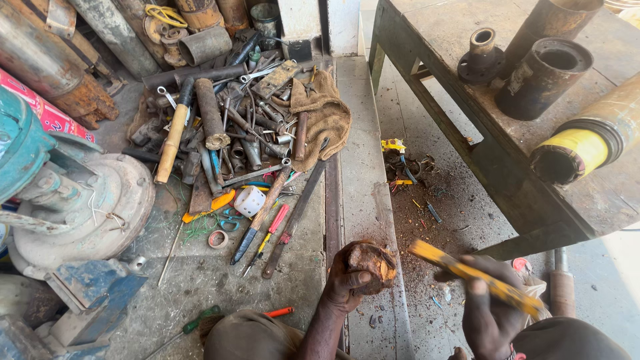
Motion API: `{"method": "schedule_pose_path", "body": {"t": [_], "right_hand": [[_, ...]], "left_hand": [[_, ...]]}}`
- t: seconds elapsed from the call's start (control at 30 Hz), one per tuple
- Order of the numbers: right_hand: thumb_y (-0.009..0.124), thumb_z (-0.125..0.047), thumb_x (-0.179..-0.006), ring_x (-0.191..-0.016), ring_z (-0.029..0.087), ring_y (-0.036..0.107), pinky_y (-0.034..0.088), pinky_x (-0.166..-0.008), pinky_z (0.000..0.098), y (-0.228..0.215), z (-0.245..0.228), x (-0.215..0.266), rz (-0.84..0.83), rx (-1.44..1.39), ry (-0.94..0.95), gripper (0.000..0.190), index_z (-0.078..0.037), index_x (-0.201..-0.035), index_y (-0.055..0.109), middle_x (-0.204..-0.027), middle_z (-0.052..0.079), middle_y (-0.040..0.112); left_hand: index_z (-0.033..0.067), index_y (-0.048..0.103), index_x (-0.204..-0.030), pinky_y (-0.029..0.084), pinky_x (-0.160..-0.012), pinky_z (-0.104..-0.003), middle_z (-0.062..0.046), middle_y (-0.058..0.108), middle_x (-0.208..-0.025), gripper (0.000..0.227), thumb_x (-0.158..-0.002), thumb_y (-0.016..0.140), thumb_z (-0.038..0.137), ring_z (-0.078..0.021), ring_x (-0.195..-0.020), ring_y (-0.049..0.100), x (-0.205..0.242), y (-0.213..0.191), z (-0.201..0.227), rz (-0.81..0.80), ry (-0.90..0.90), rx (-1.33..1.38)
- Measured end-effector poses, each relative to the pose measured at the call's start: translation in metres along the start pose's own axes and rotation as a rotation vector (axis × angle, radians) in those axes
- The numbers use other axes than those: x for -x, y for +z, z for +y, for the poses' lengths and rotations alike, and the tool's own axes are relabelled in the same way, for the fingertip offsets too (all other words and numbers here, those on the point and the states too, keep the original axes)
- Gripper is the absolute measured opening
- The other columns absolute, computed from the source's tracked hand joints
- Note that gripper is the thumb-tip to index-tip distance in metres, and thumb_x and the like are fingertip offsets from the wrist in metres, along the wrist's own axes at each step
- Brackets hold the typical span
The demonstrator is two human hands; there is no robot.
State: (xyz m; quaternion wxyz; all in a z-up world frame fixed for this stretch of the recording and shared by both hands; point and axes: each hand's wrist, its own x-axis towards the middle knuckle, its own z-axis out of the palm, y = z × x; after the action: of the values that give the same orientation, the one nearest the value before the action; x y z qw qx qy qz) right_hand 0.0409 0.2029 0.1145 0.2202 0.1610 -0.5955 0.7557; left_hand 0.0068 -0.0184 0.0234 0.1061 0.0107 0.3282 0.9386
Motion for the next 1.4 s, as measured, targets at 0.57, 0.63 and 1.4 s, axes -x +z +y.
{"method": "schedule_pose_path", "body": {"t": [0.57,0.63,1.4], "right_hand": [[0.059,-0.015,-0.104,-0.078,0.022,0.075,0.062,-0.072,0.0344,-0.007,0.009,0.003,0.023,0.152,0.206,0.023,0.004,-0.115,0.064,-0.093,0.016,0.074],[0.06,-0.014,-0.102,-0.078,0.022,0.075,0.061,-0.072,0.0353,-0.007,0.008,0.005,0.009,0.177,0.274,0.022,0.004,-0.113,0.065,-0.093,0.017,0.074],[0.058,-0.015,-0.106,-0.079,0.021,0.075,0.061,-0.073,0.0313,-0.012,0.019,0.01,-0.028,0.202,0.128,0.023,0.001,-0.115,0.07,-0.101,0.017,0.072]], "left_hand": [[-0.0039,0.068,-0.123,0.063,-0.092,-0.042,-0.014,0.074,-0.11,0.067,-0.064,0.094,0.017,-0.0277,-0.101,0.072,-0.002,-0.015,-0.007,-0.239,0.015,-0.006],[-0.0033,0.068,-0.123,0.063,-0.094,-0.041,-0.014,0.074,-0.111,0.067,-0.064,0.094,0.016,-0.0264,-0.103,0.072,-0.003,-0.014,-0.006,-0.245,0.03,-0.021],[-0.0038,0.068,-0.122,0.064,-0.091,-0.038,-0.014,0.073,-0.106,0.068,-0.063,0.092,0.018,-0.0237,-0.098,0.072,-0.003,-0.021,-0.01,-0.166,-0.003,-0.058]]}}
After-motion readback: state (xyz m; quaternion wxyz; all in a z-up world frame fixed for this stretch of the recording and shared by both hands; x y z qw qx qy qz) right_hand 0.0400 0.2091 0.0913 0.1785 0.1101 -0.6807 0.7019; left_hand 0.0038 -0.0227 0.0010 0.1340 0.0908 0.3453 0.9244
